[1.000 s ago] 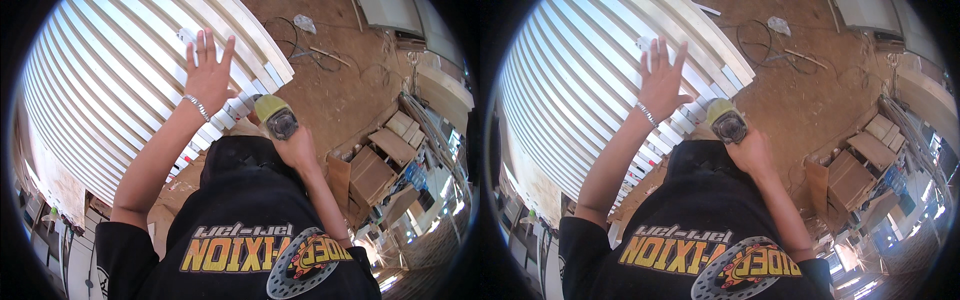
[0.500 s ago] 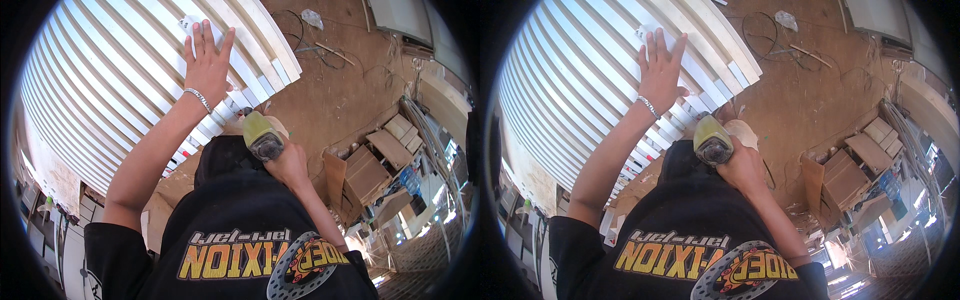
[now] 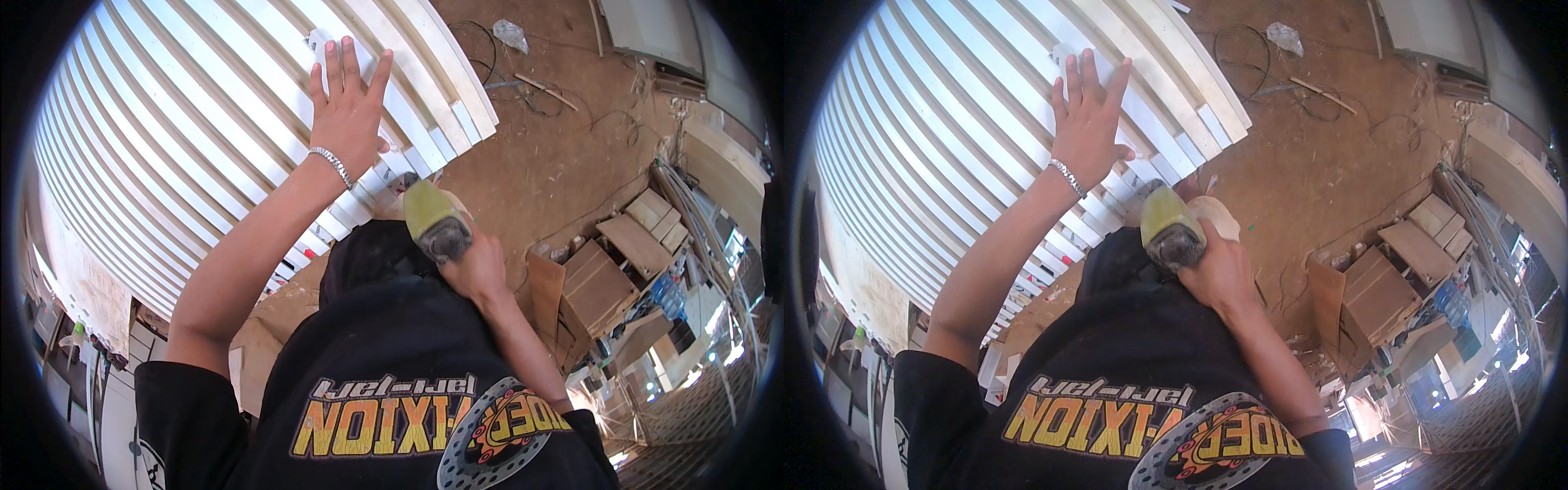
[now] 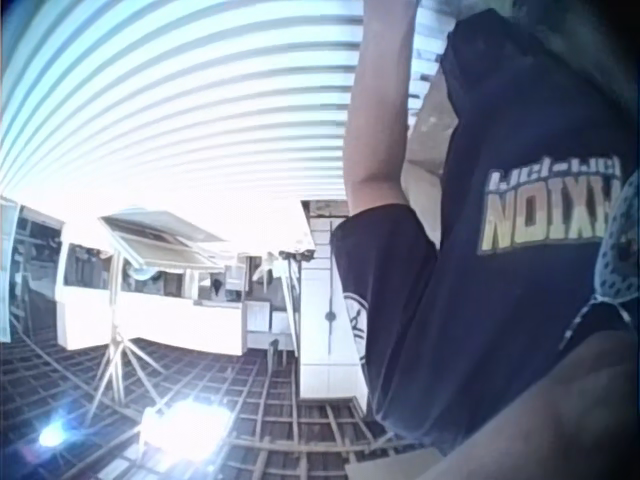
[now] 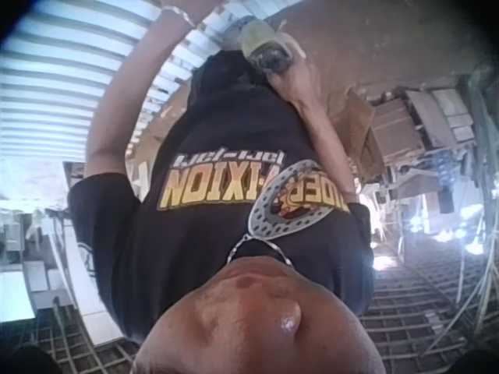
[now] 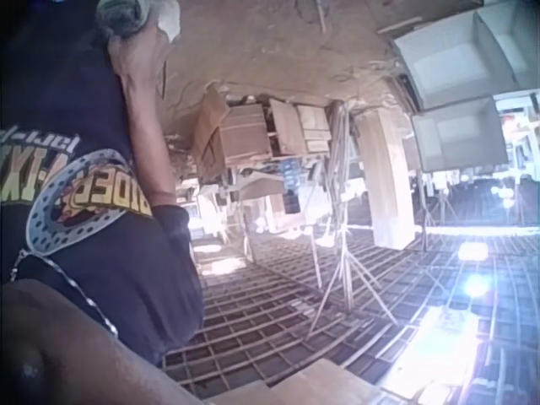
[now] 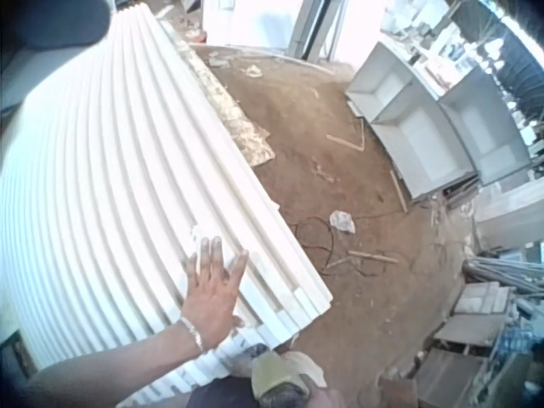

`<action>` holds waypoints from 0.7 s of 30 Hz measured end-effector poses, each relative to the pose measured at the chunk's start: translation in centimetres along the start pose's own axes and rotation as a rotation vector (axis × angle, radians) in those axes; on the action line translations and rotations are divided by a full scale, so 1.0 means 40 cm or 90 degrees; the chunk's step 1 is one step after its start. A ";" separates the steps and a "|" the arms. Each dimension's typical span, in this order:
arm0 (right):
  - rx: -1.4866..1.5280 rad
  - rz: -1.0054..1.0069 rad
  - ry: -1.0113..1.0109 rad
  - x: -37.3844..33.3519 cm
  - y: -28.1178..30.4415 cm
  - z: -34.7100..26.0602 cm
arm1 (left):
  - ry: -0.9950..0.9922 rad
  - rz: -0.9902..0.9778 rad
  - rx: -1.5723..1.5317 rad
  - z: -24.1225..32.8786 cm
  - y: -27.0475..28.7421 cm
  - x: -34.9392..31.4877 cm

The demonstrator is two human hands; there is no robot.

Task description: The person aligns white wooden slats on a curved template and uses a pneumatic nail gun to secure them to a crossbeam.

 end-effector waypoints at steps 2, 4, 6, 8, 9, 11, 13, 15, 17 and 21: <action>0.006 -0.011 0.002 0.002 -0.002 -0.005 | -0.003 0.003 0.003 -0.001 0.003 0.004; -0.001 -0.015 -0.009 0.007 0.003 -0.019 | 0.002 -0.010 0.011 -0.003 0.003 0.011; -0.024 -0.011 -0.035 0.006 0.015 -0.042 | -0.003 -0.015 0.023 -0.003 0.005 0.013; -0.007 -0.002 -0.030 -0.001 0.026 -0.054 | -0.015 -0.017 0.038 -0.006 0.009 0.003; 0.002 0.001 -0.027 -0.003 0.027 -0.057 | -0.012 -0.004 0.028 -0.009 0.017 -0.013; 0.011 0.017 -0.016 -0.005 0.021 -0.054 | -0.006 0.021 0.008 -0.015 0.043 -0.079; 0.012 0.030 -0.015 -0.003 0.011 -0.042 | 0.043 0.021 0.013 -0.032 0.044 -0.129; -0.006 0.023 -0.012 -0.008 -0.003 -0.029 | 0.086 -0.001 0.031 -0.039 0.038 -0.157; -0.058 -0.013 -0.005 -0.029 0.005 -0.032 | 0.104 -0.023 0.024 -0.041 0.023 -0.151; -0.066 -0.053 0.011 -0.046 -0.004 -0.025 | 0.114 -0.054 0.044 -0.039 0.011 -0.121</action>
Point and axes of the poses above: each hand's wrist, its own x-axis towards the middle knuckle, its own y-axis out of the back of the hand, z = x × y, the point moved 3 cm from there along x, towards the middle knuckle, and after that the axes turned 15 degrees about -y, right-handed, at the moved point
